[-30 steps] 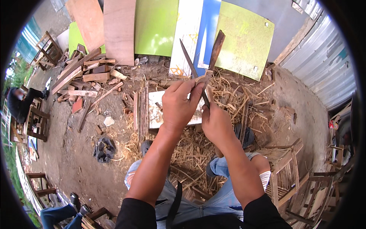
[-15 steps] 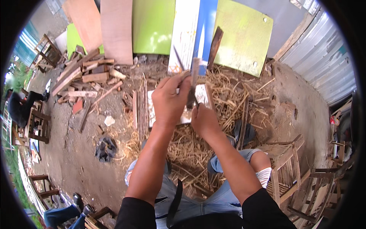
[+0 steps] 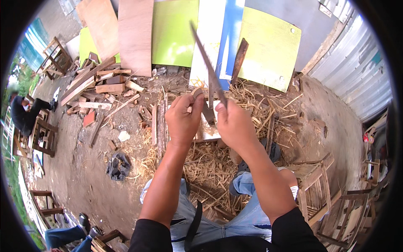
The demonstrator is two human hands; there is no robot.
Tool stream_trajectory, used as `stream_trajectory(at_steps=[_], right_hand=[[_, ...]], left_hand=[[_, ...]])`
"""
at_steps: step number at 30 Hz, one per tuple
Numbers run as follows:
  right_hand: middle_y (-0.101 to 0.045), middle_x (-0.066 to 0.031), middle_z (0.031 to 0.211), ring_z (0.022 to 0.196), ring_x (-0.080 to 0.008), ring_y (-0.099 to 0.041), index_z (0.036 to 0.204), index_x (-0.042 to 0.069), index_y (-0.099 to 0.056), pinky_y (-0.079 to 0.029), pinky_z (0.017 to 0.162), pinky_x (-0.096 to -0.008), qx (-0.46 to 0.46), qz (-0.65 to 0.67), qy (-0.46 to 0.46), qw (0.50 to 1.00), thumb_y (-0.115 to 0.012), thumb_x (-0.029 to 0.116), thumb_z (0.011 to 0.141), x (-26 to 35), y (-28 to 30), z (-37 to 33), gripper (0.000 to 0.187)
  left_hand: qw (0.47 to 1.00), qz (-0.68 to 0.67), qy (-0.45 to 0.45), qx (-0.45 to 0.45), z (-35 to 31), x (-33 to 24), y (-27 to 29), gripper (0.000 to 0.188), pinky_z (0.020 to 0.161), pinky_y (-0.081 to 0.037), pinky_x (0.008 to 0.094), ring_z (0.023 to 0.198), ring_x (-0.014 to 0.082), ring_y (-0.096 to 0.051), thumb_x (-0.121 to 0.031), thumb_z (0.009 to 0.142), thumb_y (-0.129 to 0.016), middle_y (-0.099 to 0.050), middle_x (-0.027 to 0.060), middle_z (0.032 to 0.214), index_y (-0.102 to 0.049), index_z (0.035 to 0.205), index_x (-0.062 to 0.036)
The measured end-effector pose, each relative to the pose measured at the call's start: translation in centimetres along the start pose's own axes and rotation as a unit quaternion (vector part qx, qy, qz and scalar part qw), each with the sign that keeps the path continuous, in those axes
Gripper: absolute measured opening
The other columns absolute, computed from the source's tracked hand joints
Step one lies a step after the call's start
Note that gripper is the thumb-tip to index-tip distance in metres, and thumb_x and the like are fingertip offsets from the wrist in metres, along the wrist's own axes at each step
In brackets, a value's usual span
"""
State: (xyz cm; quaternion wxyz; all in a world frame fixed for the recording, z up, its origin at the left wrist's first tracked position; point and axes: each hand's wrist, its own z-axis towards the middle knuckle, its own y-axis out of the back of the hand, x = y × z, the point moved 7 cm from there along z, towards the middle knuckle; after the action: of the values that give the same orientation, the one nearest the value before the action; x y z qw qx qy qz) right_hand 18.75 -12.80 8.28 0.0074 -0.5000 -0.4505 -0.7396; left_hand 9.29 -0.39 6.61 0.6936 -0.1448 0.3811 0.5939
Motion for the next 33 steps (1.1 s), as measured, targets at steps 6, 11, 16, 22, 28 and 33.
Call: stream_trajectory(at_steps=[6,11,16,22,28,33], right_hand=[[-0.063,-0.0236,0.068,0.065,-0.042,-0.065,0.097,-0.004,-0.061,-0.049,0.059,-0.0502,-0.027,0.012,0.05,0.998,-0.047,0.02,0.101,-4.1,-2.5,-2.2,0.028],[-0.065,-0.03,0.081,0.08,-0.0462,-0.066,0.092,-0.008,-0.059,-0.052,0.074,-0.0537,0.111,-0.158,-0.007,0.981,-0.047,0.018,0.098,-13.2,-9.7,-1.0,0.03],[-0.066,-0.0303,0.084,0.082,-0.0483,-0.065,0.09,-0.008,-0.059,-0.052,0.078,-0.0531,0.13,-0.095,-0.036,0.986,-0.047,0.02,0.097,-15.7,-9.9,-2.2,0.031],[-0.065,-0.032,0.089,0.088,-0.0486,-0.063,0.092,-0.007,-0.061,-0.049,0.081,-0.0533,0.129,-0.062,-0.095,0.985,-0.046,0.025,0.1,-11.0,-6.6,-0.7,0.036],[-0.062,-0.0243,0.066,0.064,-0.0406,-0.065,0.096,-0.004,-0.063,-0.049,0.061,-0.0472,-0.014,0.035,0.004,0.999,-0.05,0.022,0.1,-8.2,-4.4,-1.6,0.029],[-0.066,-0.03,0.078,0.074,-0.0477,-0.066,0.092,-0.007,-0.059,-0.053,0.068,-0.0542,0.086,-0.142,-0.054,0.985,-0.048,0.024,0.099,-14.5,-10.4,-3.9,0.034]], left_hand=[[0.999,0.031,0.016,0.028,0.1,-0.3,-0.3,0.015,0.057,-0.05,0.0348,0.063,0.0255,-0.064,-0.016,0.086,-0.076,-0.066,0.0116,0.075,-0.069,0.084,-0.0028],[0.998,0.028,0.023,0.049,0.4,-1.1,-0.7,0.013,0.06,-0.051,0.0332,0.066,0.0241,-0.064,-0.016,0.087,-0.076,-0.068,0.0109,0.079,-0.073,0.092,-0.0041],[0.998,-0.006,0.019,0.066,-0.2,-1.3,-1.8,0.013,0.06,-0.051,0.0324,0.066,0.0231,-0.064,-0.014,0.086,-0.076,-0.068,0.0089,0.077,-0.071,0.09,-0.0031],[0.999,-0.001,-0.012,0.038,-0.2,-1.6,-2.0,0.015,0.058,-0.049,0.0314,0.065,0.0211,-0.065,-0.015,0.085,-0.078,-0.068,0.0093,0.076,-0.07,0.086,-0.0021],[0.999,0.01,0.009,0.049,-0.1,-0.9,-1.8,0.013,0.06,-0.05,0.0345,0.066,0.0246,-0.063,-0.014,0.085,-0.076,-0.067,0.0103,0.076,-0.071,0.089,-0.0029],[0.999,0.011,-0.005,0.033,-0.2,-1.0,-1.2,0.015,0.059,-0.05,0.0347,0.064,0.0251,-0.063,-0.016,0.086,-0.076,-0.067,0.0122,0.077,-0.071,0.089,-0.0021]])
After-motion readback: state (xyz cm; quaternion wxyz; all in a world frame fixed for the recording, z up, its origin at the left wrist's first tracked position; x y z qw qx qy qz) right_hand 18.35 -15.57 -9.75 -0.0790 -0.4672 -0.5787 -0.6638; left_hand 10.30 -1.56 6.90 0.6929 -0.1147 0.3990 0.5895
